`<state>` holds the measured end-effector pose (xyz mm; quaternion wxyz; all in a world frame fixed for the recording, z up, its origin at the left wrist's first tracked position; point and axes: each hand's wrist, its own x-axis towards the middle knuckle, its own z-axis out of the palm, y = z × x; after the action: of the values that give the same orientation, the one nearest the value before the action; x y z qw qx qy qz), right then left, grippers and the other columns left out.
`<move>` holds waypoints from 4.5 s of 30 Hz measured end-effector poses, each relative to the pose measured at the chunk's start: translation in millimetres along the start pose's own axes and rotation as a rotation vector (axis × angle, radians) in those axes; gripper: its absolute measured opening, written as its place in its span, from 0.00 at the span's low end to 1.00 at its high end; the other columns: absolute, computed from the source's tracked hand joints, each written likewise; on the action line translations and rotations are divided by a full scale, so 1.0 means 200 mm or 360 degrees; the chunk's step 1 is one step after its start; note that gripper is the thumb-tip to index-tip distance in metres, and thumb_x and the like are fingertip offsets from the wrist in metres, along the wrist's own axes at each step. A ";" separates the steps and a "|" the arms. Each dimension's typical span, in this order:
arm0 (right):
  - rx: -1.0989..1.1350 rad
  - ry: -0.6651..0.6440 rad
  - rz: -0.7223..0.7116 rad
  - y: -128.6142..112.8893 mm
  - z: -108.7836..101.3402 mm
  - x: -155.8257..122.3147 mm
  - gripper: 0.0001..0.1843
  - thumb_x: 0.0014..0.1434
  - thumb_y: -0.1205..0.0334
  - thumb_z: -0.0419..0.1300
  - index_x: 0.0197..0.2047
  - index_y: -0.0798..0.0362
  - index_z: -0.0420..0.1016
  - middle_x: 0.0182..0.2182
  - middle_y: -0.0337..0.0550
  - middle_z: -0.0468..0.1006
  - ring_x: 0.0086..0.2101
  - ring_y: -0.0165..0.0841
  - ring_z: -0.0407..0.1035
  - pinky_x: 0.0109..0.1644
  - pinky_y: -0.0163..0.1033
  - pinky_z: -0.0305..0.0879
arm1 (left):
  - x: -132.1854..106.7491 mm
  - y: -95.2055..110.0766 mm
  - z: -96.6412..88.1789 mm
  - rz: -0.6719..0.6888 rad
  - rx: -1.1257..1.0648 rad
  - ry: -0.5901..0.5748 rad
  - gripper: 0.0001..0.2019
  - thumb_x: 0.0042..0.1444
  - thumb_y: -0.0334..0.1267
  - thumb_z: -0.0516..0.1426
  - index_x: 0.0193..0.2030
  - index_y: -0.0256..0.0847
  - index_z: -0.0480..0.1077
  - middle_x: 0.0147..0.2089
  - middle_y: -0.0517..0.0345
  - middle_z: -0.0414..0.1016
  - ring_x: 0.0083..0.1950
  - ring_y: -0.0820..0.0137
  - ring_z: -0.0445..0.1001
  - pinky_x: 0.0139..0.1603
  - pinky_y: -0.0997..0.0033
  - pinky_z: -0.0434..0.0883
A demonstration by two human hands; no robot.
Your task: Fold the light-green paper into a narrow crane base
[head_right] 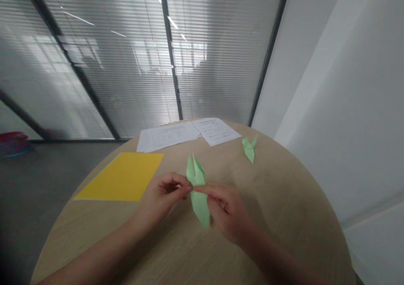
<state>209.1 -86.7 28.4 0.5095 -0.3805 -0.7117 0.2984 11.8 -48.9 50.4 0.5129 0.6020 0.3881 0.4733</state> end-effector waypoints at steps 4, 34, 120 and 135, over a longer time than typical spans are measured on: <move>0.0151 0.0175 0.0377 0.04 0.06 -0.01 0.07 0.58 0.56 0.67 0.33 0.47 0.74 0.26 0.38 0.78 0.27 0.33 0.72 0.31 0.37 0.68 | 0.00 -0.01 0.02 -0.0004 -0.0015 0.0041 0.12 0.47 0.41 0.69 0.28 0.40 0.71 0.26 0.63 0.71 0.27 0.75 0.68 0.30 0.74 0.66; 0.0217 -0.0246 0.0768 0.01 0.06 -0.01 0.23 0.64 0.42 0.62 0.33 0.53 0.85 0.25 0.42 0.79 0.28 0.35 0.72 0.32 0.38 0.66 | -0.02 -0.01 0.03 -0.0219 0.0113 -0.0228 0.15 0.53 0.49 0.63 0.28 0.38 0.75 0.25 0.61 0.73 0.26 0.74 0.69 0.30 0.73 0.68; -0.0033 -0.0425 0.0798 -0.04 0.13 -0.06 0.26 0.60 0.44 0.61 0.20 0.50 0.58 0.19 0.33 0.56 0.22 0.28 0.52 0.25 0.36 0.46 | 0.04 0.01 -0.04 -0.0029 -0.0137 0.0310 0.11 0.56 0.45 0.64 0.33 0.40 0.74 0.28 0.63 0.70 0.28 0.74 0.69 0.31 0.75 0.71; 0.0090 -0.0480 0.0805 -0.01 0.10 -0.02 0.28 0.63 0.39 0.59 0.22 0.50 0.64 0.20 0.35 0.62 0.24 0.30 0.58 0.27 0.36 0.53 | -0.01 -0.01 -0.01 -0.0375 0.0087 -0.0524 0.13 0.53 0.47 0.66 0.28 0.38 0.79 0.27 0.58 0.78 0.27 0.72 0.71 0.32 0.73 0.66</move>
<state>190.7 -92.3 20.9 0.3179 -0.4828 -0.6534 0.4889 10.0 -49.5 47.8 0.6048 0.6353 0.3793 0.2945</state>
